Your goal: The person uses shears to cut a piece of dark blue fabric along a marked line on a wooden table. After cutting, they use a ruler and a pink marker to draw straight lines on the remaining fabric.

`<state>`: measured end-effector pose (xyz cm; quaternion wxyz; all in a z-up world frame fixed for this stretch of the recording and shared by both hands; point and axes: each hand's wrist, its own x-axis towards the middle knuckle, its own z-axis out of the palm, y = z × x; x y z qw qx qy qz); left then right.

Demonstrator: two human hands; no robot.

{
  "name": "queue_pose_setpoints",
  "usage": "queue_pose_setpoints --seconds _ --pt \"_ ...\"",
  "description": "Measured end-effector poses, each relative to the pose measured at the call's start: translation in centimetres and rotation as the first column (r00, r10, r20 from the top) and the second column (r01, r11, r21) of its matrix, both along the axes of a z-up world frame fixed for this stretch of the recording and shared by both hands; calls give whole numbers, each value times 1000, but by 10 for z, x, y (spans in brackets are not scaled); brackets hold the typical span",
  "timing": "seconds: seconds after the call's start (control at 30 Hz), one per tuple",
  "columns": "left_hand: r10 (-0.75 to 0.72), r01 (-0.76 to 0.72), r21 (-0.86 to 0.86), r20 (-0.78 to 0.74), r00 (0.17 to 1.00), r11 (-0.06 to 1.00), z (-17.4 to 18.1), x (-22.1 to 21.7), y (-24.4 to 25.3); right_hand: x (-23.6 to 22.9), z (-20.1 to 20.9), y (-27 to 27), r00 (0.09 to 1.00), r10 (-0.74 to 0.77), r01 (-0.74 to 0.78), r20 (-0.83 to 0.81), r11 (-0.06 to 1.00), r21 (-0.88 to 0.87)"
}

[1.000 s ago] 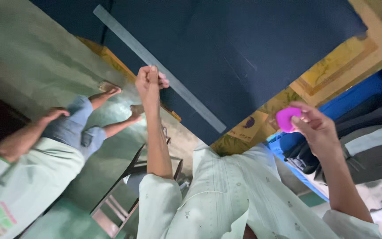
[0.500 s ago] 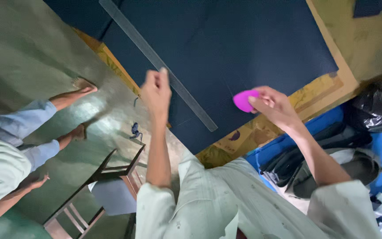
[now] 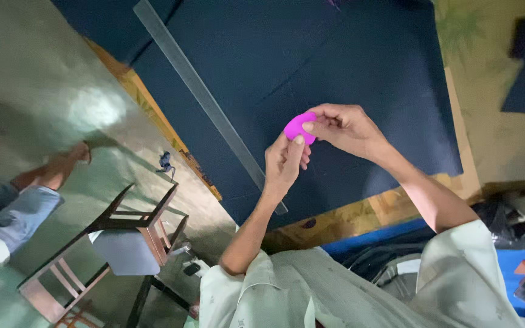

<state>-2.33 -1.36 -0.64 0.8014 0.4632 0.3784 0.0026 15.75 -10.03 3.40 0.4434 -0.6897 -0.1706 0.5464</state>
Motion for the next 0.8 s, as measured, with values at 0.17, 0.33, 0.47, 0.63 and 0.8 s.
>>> queue_pose_setpoints --seconds 0.17,0.33,0.47,0.63,0.8 --pt "14 -14 -4 -72 997 1000 -3 20 11 24 -4 6 963 87 -115 257 989 96" --pt "28 35 372 -163 986 928 6 26 23 50 -2 6 409 255 -405 876 911 -76" --pt "58 59 625 -165 985 778 4 39 22 60 -4 8 259 326 -546 909 826 -141" --pt "48 88 815 -140 989 572 -10 44 12 59 -9 4 194 383 -587 903 783 -206" --pt "31 96 836 -134 991 541 -16 46 8 59 -7 4 146 410 -578 900 774 -259"
